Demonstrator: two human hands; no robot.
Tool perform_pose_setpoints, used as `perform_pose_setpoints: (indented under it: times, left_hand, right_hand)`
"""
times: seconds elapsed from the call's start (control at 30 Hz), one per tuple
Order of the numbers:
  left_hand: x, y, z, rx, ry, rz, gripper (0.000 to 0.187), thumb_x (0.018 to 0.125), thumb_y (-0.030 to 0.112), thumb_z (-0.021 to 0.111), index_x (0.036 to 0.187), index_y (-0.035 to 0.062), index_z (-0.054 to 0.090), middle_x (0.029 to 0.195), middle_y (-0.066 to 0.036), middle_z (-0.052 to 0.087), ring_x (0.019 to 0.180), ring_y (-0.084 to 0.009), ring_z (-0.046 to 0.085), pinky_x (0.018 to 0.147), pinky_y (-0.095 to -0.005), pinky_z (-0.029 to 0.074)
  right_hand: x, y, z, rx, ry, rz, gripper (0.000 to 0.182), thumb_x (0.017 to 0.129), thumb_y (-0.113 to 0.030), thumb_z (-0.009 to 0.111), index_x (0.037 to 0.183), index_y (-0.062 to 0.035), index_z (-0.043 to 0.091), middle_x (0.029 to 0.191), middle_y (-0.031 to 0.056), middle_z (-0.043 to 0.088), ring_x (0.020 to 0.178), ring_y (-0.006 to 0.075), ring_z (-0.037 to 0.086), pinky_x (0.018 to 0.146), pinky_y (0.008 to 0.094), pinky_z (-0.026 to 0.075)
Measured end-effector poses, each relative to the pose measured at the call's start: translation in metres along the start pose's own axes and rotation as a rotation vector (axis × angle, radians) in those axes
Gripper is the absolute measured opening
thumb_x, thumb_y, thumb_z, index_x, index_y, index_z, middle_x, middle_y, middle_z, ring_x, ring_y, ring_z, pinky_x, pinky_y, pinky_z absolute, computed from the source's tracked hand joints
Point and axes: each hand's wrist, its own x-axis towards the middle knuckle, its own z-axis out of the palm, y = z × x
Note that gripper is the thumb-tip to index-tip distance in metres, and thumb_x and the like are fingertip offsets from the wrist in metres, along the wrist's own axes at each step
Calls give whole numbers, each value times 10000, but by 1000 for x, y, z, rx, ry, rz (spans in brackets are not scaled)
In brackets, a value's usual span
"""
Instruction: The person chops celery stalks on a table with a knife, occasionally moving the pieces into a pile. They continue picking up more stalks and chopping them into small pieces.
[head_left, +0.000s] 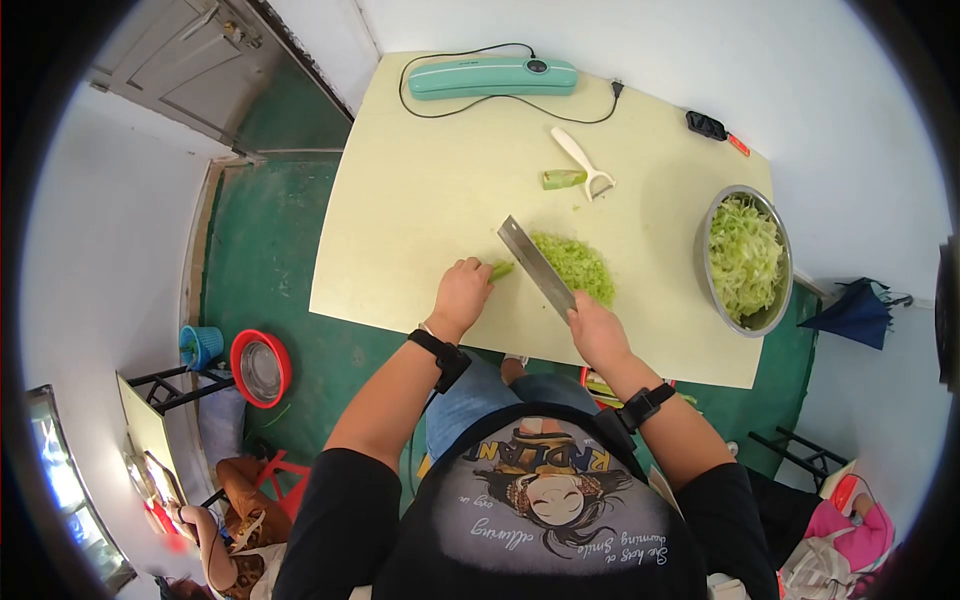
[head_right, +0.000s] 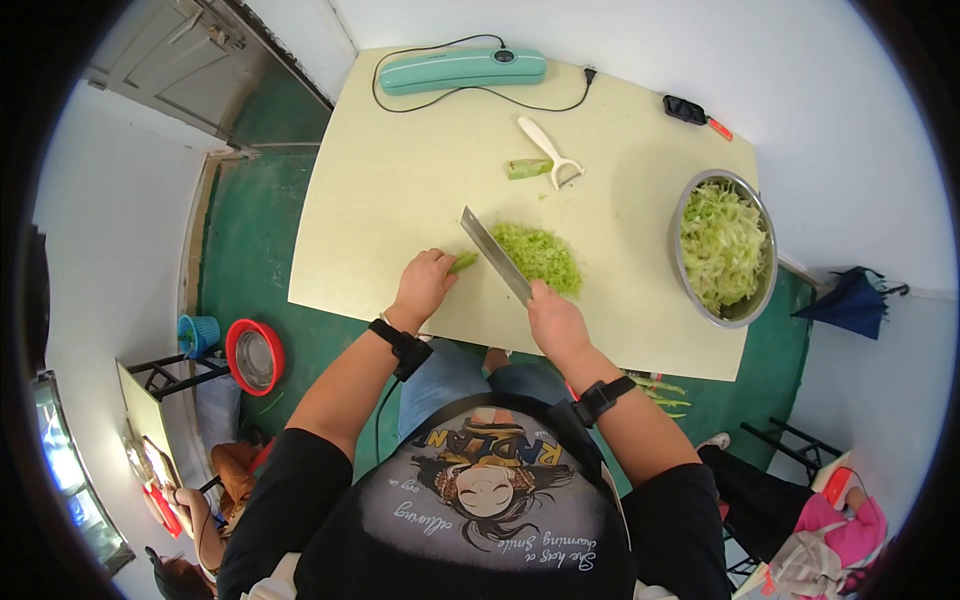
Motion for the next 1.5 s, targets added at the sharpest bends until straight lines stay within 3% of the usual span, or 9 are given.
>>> perform_pose_setpoints:
  times: [0.23,0.37,0.47,0.53,0.67,0.83,1.07,1.27,1.5]
  left_hand:
    - [3,-25,-5,-190,157,-169,218,776,62,538,986,24,581,844,-184,618,791,-340,605,700,-443,489]
    - [-1,-45,-19,-296,126,-230,305,775,30,510,1076,4,552,904,-230,620,825,-357,608,743,-429,493]
    - [-5,-61,-15,-440,151,-219,360,804,3,482,1162,-9,518,960,-220,626,865,-308,623,784,-371,495]
    - [-7,-65,-15,-962,72,-359,385,846,-9,451,1229,-14,492,1092,-126,600,942,-210,599,818,-315,479]
    - [-13,-62,-33,-1098,-14,-504,400,866,-18,423,1264,-28,461,1137,-82,560,978,-167,570,868,-292,467]
    - [-20,-59,-46,-1358,19,-597,406,877,-4,426,1282,-29,444,1081,-97,574,890,-155,587,825,-268,472]
    - [-32,-63,-50,-1212,87,-574,418,893,28,444,1309,4,416,1066,-104,586,901,-164,592,821,-287,482]
    - [-48,-69,-39,-1212,221,-645,234,911,74,443,1129,15,507,981,-79,618,794,-134,589,699,-255,481]
    - [-54,-60,-23,-1114,194,-722,204,915,84,450,1079,-3,536,917,-65,590,732,-135,595,642,-254,486]
  right_hand:
    - [-4,2,-5,-11,-18,-48,210,860,-134,495,1037,-28,458,917,209,585,809,389,580,683,464,480]
    - [-7,7,-10,-4,-72,-92,182,868,-149,497,1003,-32,458,908,194,585,797,387,575,672,465,473]
    - [-8,16,-15,-62,-141,-221,164,876,-160,491,983,-41,455,877,185,583,776,375,579,655,460,473]
    - [-9,20,-16,-88,-174,-275,155,880,-165,484,976,-47,454,863,181,580,760,372,581,645,458,473]
    - [-10,18,-15,-127,-241,-381,137,888,-173,468,965,-61,452,832,169,575,722,363,585,622,454,476]
    - [8,10,-1,-170,-240,-326,135,880,-164,471,965,-62,447,852,177,583,726,370,587,619,462,476]
    - [32,0,7,-74,-38,-272,143,882,-157,453,969,-45,440,854,179,592,733,375,593,618,464,482]
    - [17,-11,-3,-182,-260,-371,141,874,-150,456,951,-33,438,864,193,586,737,379,591,617,467,480]
    - [18,0,3,-80,-147,-220,140,872,-152,468,942,-32,454,872,199,586,750,389,584,647,480,467]
